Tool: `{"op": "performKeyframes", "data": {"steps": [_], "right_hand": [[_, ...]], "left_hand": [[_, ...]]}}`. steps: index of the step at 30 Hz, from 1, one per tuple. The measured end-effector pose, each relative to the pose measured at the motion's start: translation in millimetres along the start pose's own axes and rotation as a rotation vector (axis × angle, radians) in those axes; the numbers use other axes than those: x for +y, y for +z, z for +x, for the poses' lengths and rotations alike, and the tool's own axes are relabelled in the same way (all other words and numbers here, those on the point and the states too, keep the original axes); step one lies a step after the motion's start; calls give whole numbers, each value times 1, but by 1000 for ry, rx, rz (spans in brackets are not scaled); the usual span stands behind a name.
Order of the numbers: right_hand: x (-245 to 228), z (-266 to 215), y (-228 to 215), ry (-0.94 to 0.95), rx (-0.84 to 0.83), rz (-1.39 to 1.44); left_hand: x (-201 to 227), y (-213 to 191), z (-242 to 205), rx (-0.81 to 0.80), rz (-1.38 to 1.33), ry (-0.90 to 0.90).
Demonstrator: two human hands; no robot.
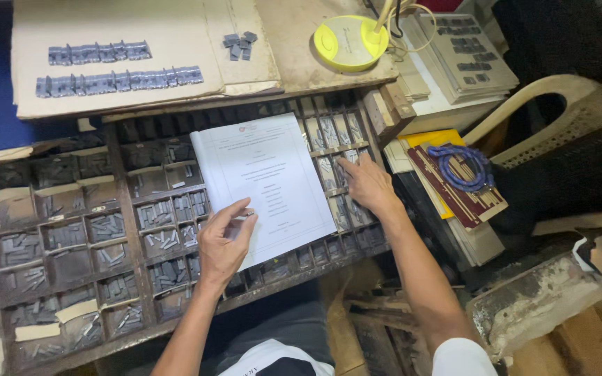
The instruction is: The person picks up small metal printing type pieces from a compartmentalized tray and arranges them in rows on a flat surface. They repeatedly select individual letters, place them in sequence, and occasionally adjust the position of the pieces.
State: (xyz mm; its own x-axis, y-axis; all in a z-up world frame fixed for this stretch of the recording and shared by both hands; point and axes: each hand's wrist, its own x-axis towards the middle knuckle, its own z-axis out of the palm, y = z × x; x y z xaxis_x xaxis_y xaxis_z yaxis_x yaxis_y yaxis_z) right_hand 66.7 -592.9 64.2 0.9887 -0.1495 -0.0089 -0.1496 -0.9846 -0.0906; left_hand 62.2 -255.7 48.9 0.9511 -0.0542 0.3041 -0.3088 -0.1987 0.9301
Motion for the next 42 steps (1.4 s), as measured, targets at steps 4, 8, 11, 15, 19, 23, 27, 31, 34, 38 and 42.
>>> {"op": "performKeyframes", "data": {"steps": [4,8,11,15,19,23,27,31,34,38,42], "right_hand": [[16,-1,18,-46,22,18],[26,0,15,-75,33,34],[16,7,-16,-148,-73,64],[3,27,-36,-209,-304,-189],[4,50,-29,-272,-420,-271],[13,53,-26,-326,-401,-282],[25,48,-23,-321,-333,-96],[8,47,-31,-236,-430,-190],[12,51,-28,-353,-379,-265],[22,51,-23,-359,-350,-294],[11,40,-27,-236,-370,-167]], "left_hand": [[-6,-21,-5,18,117,142],[-21,-49,-25,37,191,163],[-27,-65,-42,32,196,218],[-28,-76,-61,68,309,225],[-37,-77,-74,100,334,244],[-38,-78,-76,120,335,222],[-42,-78,-78,102,335,212],[-39,-78,-77,83,317,221],[-43,-77,-78,102,330,228],[-43,-77,-79,125,344,258],[-44,-77,-81,88,328,283]]}}
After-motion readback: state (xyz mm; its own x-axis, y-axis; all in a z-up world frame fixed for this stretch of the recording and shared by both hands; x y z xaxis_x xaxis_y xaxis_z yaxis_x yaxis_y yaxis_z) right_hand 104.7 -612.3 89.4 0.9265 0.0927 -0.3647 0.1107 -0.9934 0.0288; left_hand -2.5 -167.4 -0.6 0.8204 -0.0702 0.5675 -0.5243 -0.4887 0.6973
